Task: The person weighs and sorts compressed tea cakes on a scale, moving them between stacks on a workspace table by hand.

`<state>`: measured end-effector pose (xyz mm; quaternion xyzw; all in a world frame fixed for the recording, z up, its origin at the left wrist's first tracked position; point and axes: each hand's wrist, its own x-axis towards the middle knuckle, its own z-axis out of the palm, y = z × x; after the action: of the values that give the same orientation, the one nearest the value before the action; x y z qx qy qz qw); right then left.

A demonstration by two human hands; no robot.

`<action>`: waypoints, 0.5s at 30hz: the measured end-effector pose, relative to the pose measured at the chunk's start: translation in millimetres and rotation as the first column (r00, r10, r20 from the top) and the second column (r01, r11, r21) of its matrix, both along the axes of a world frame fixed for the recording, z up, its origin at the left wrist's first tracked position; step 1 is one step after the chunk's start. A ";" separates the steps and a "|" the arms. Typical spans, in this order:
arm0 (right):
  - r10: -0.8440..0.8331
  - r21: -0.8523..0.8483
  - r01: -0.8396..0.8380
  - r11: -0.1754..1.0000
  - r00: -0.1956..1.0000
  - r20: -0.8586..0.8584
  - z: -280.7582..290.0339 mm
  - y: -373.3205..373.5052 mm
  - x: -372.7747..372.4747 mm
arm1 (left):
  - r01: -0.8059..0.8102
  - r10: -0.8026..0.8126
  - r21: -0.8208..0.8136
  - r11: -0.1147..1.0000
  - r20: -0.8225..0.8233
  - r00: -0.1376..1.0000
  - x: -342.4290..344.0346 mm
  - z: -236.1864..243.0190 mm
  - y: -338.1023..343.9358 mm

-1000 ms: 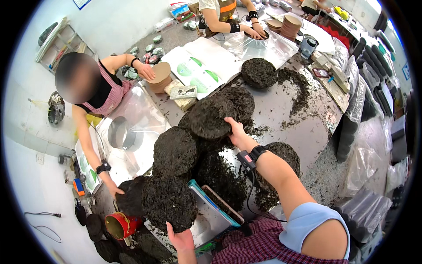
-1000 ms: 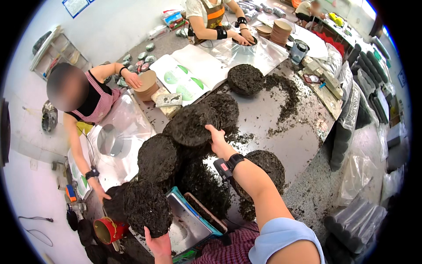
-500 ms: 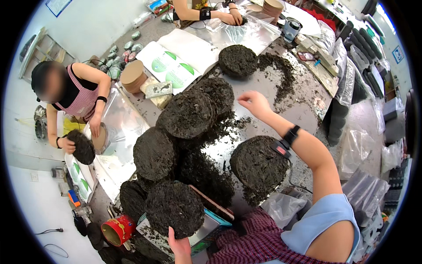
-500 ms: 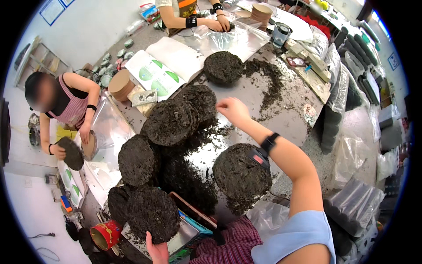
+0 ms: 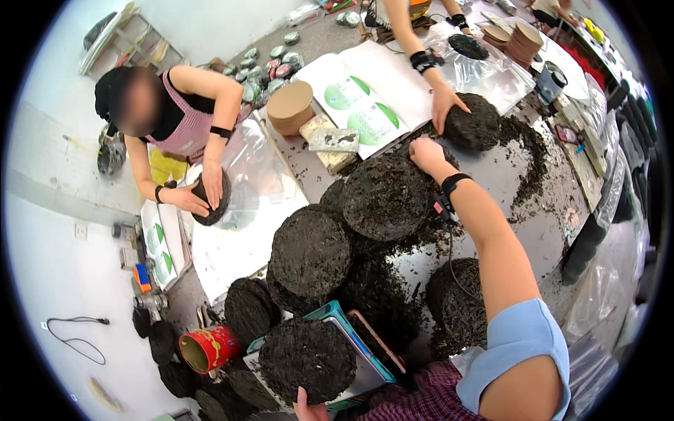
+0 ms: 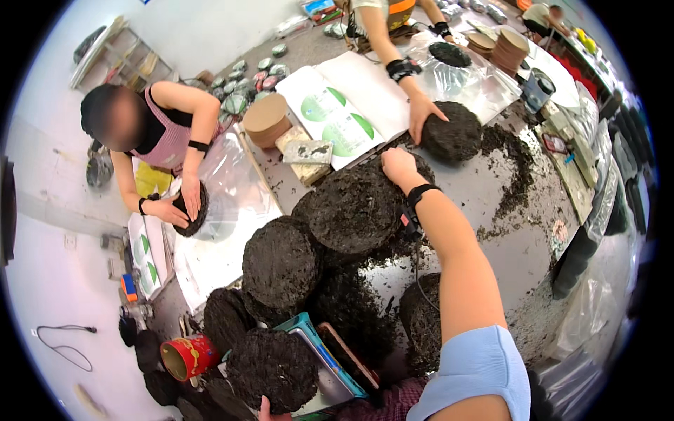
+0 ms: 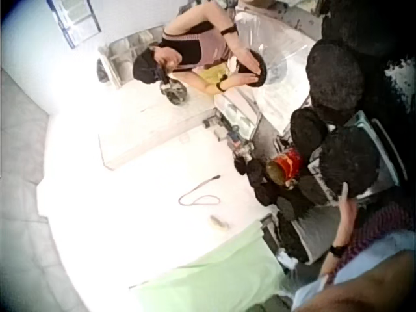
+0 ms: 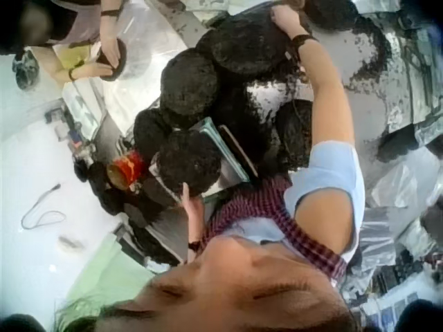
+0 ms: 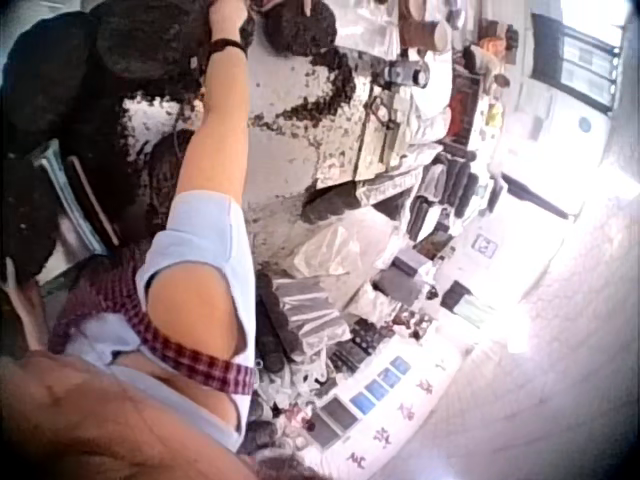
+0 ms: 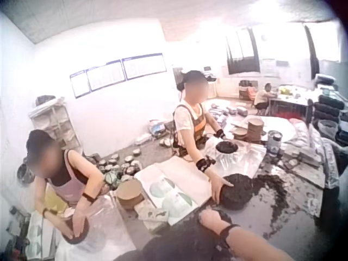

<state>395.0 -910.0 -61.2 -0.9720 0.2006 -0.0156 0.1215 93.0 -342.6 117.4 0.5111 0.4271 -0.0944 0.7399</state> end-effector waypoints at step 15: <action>0.269 0.652 0.200 0.731 0.795 -0.545 234.1 88.2 -408.3 | 0.312 -0.315 0.051 0.949 0.082 0.946 -25.7 -15.1 22.1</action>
<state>-13.3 -821.8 172.9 -0.8136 0.2008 0.3732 0.3981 67.3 -320.5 102.3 0.5900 0.3089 -0.1798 0.7239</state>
